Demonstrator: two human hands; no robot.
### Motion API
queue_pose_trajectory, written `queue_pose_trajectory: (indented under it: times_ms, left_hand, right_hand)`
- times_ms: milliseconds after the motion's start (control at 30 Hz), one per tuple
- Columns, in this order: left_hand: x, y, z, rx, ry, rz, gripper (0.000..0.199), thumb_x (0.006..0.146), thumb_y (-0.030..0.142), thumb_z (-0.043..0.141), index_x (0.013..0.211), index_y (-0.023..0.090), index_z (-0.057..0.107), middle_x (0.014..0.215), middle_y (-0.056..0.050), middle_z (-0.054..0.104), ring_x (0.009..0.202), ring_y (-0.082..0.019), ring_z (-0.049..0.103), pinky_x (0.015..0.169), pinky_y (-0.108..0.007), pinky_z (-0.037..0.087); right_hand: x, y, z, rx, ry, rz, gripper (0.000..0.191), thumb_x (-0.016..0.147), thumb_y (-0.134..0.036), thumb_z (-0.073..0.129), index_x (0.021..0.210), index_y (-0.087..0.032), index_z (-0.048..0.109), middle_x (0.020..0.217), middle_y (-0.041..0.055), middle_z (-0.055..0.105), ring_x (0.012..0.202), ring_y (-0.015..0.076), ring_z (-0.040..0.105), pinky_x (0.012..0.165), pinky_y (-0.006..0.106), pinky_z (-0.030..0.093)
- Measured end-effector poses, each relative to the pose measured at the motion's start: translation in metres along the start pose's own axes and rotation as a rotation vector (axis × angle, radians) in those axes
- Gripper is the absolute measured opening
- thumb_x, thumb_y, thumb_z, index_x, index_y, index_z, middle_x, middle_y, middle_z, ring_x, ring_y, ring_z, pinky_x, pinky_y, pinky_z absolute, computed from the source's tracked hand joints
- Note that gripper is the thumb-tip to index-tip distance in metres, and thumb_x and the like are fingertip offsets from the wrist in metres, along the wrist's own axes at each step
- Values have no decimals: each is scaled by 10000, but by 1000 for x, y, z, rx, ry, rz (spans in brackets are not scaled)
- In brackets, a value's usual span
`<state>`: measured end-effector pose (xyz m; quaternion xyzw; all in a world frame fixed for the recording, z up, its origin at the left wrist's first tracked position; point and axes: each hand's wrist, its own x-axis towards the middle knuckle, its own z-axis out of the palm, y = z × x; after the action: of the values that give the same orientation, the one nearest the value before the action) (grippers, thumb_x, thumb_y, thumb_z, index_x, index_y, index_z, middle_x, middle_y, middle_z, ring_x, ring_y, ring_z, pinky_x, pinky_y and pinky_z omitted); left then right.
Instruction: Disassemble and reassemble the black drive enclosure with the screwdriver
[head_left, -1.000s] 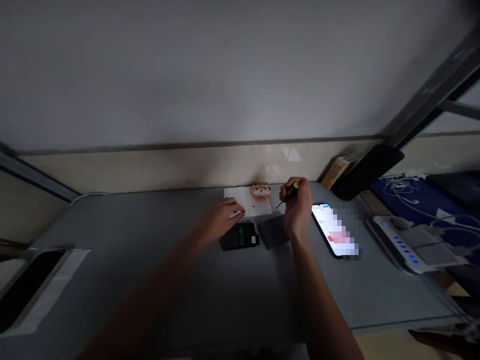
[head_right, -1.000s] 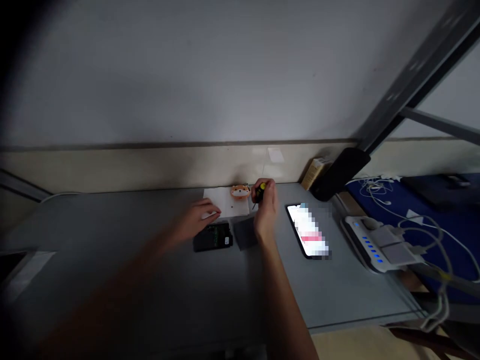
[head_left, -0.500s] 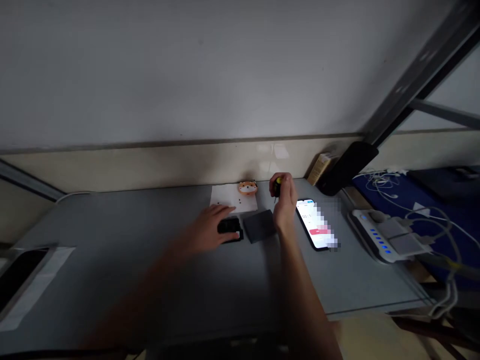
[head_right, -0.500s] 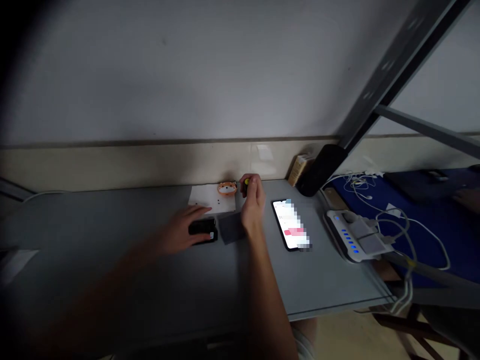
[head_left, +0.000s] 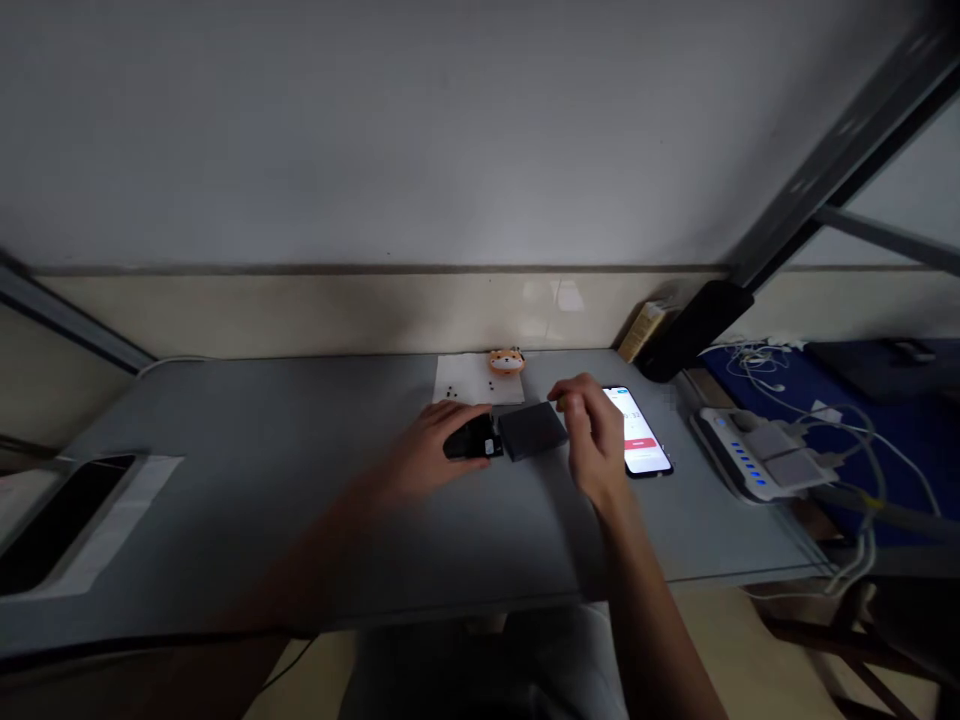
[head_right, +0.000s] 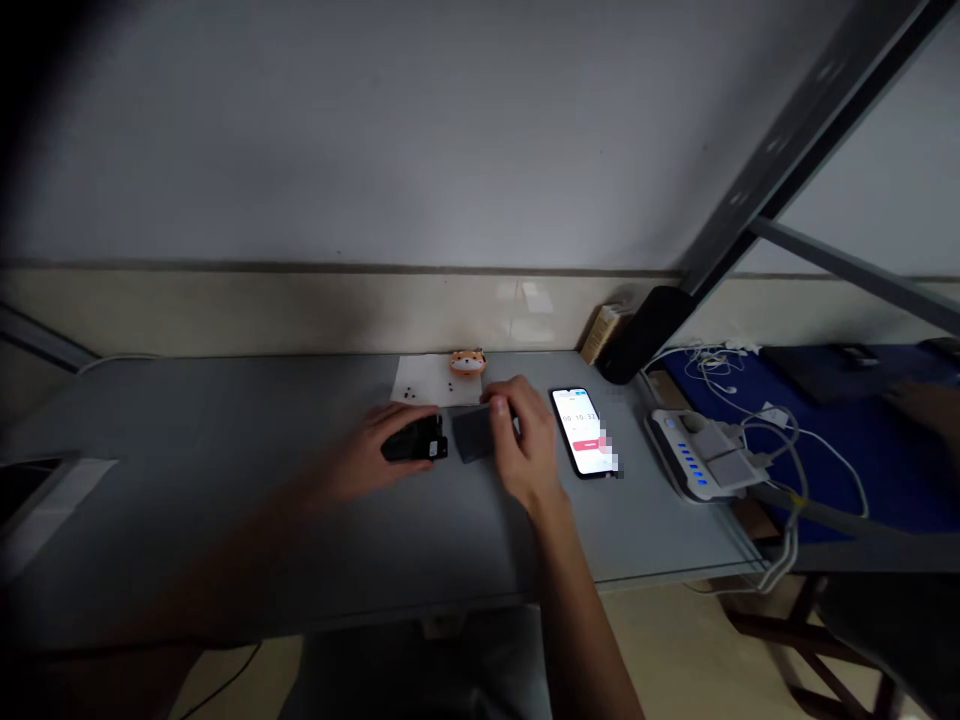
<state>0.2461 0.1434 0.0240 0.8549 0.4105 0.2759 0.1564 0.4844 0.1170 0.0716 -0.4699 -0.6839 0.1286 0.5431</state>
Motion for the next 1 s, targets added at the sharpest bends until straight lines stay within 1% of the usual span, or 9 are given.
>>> queue_pose_trajectory:
  times_ms: [133,233,300,400,500,600,700,800,1000]
  left_hand:
    - [-26,11,9,86,-39,237,503,939,484,745,1365,236,647,1165,-78,748,1130,-255,672,1028,-388,535]
    - [-37,11,22,220,-92,391,563,981,566,654,1418,212,615,1157,-100,749,1148,-265,656,1045,-401,510]
    - [-37,10,26,278,-89,430,601,993,611,598,1439,209,599,1176,-111,742,1167,-273,644,1056,-414,498]
    - [-29,2,19,281,-33,380,525,1045,590,502,1393,219,634,1202,-117,721,1172,-277,631,1030,-420,509]
    - [-21,-13,1,262,49,172,370,1094,430,439,1247,227,707,1156,-107,704,1109,-266,646,957,-407,535]
    - [-19,-33,-11,188,30,24,332,1077,374,433,1140,230,726,1035,-73,723,976,-245,682,922,-403,552]
    - [-23,-45,-12,73,-33,-19,296,1051,367,460,1135,241,714,1038,-54,762,958,-238,708,918,-392,562]
    - [-26,-46,-9,31,-35,-43,240,1014,354,515,1096,238,708,1017,-47,768,912,-223,710,910,-379,563]
    - [-24,-44,-7,39,-7,-33,202,1006,317,509,976,217,682,934,-41,730,901,-214,687,887,-367,566]
  right_hand:
    - [-12,9,-6,-420,-309,108,266,1035,-399,518,1043,-235,727,1015,70,707,826,212,677,751,337,492]
    - [-21,22,-4,-657,-425,171,252,977,-338,619,1182,-256,742,1239,102,689,839,224,709,767,358,520]
    - [-27,27,0,-724,-445,187,288,979,-327,613,1232,-258,730,1324,114,661,843,223,720,771,362,535]
    - [-35,29,10,-770,-405,191,309,990,-352,593,1253,-251,722,1306,130,650,808,214,716,754,358,538]
    - [-40,28,21,-775,-353,177,295,990,-369,597,1219,-243,734,1261,139,650,799,217,705,750,356,532]
    - [-46,31,29,-756,-280,161,270,990,-365,603,1178,-240,751,1243,134,666,798,211,690,743,340,514]
    - [-52,34,31,-750,-175,152,238,992,-369,605,1094,-232,770,1179,117,693,763,188,655,726,317,482]
    - [-56,37,31,-747,-87,166,235,998,-375,596,1031,-225,773,1114,101,700,745,173,631,731,310,471]
    - [-57,40,28,-683,-45,129,277,1004,-405,567,1008,-229,781,1095,108,684,775,203,650,763,356,509]
